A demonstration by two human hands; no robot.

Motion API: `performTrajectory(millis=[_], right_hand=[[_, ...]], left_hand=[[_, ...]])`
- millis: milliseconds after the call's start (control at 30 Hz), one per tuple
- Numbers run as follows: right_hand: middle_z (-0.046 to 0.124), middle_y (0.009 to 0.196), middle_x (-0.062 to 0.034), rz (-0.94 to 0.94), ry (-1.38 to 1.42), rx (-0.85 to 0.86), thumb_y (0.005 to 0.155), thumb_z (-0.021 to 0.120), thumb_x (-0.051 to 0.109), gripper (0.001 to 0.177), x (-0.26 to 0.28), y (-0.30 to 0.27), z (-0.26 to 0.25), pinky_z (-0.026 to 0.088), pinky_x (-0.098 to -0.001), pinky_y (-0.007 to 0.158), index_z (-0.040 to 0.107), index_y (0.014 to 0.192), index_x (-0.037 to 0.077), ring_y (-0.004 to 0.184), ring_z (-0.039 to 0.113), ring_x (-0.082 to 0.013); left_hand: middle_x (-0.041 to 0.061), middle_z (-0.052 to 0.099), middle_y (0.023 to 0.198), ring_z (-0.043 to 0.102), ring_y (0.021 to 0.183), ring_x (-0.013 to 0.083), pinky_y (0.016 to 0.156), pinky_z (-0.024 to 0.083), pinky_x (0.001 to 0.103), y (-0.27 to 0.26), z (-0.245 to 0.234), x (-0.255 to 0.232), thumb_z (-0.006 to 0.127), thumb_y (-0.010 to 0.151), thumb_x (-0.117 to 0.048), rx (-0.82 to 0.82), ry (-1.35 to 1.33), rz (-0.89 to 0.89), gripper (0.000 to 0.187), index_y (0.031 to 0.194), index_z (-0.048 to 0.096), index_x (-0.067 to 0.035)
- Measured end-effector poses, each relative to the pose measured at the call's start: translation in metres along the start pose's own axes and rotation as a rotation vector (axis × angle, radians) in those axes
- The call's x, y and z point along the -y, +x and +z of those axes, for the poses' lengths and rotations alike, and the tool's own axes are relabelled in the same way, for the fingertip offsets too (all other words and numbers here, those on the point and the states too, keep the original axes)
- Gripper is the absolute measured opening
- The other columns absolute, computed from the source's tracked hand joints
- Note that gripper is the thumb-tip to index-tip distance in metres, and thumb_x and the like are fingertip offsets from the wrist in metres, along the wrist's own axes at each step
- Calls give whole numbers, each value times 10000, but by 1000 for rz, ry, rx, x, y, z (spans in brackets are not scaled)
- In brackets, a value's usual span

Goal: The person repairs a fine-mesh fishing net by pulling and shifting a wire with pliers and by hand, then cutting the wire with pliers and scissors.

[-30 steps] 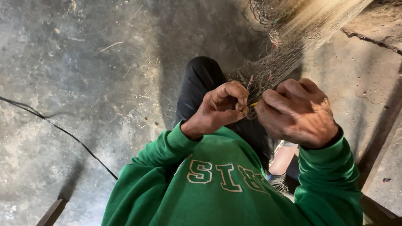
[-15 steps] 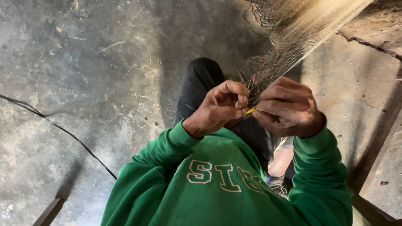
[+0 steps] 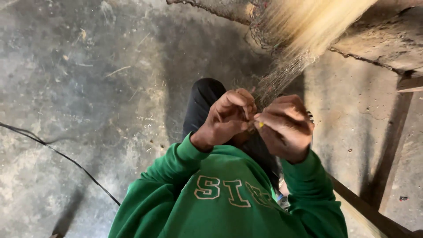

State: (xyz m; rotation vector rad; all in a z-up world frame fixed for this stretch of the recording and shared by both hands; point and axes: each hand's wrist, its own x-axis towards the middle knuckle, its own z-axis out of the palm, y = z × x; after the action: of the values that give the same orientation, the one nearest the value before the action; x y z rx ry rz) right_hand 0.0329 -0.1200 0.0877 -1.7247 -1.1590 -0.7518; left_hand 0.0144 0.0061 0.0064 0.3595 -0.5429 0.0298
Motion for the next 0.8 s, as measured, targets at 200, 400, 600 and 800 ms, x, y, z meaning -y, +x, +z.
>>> performTrajectory(millis=[200,400,600,800], right_hand=[[577,725,-185,185,185,88,745,627,-60,41,6,16,-18,468,-389,533,615,782,-72,622,571,-305],[529,784,-171,448,217,-105,909,483,97,135,10,22,-25,469,-303,584,451,868,-28,685,526,-235],[487,680,-144,404,340,-274,972,470,197,166,7,28,-38,501,-296,489,385,947,57,539,537,-213],[382,678,-160,588,384,-332,943,490,274,299,4,15,-46,493,-365,496,306,881,47,520,439,-229]], left_hand=[[204,400,930,520,788,237,430,439,232,7,16,-4,473,721,211,86,-47,37,367,1057,433,67],[85,419,922,344,595,108,430,312,166,2,33,-25,500,847,30,23,153,-184,188,1006,453,-59],[50,419,906,343,614,123,431,259,175,-2,28,-20,469,857,39,-42,22,-136,223,1053,489,-66],[28,416,717,283,505,80,458,278,213,1,28,-19,600,808,-87,-104,243,-246,167,779,437,-112]])
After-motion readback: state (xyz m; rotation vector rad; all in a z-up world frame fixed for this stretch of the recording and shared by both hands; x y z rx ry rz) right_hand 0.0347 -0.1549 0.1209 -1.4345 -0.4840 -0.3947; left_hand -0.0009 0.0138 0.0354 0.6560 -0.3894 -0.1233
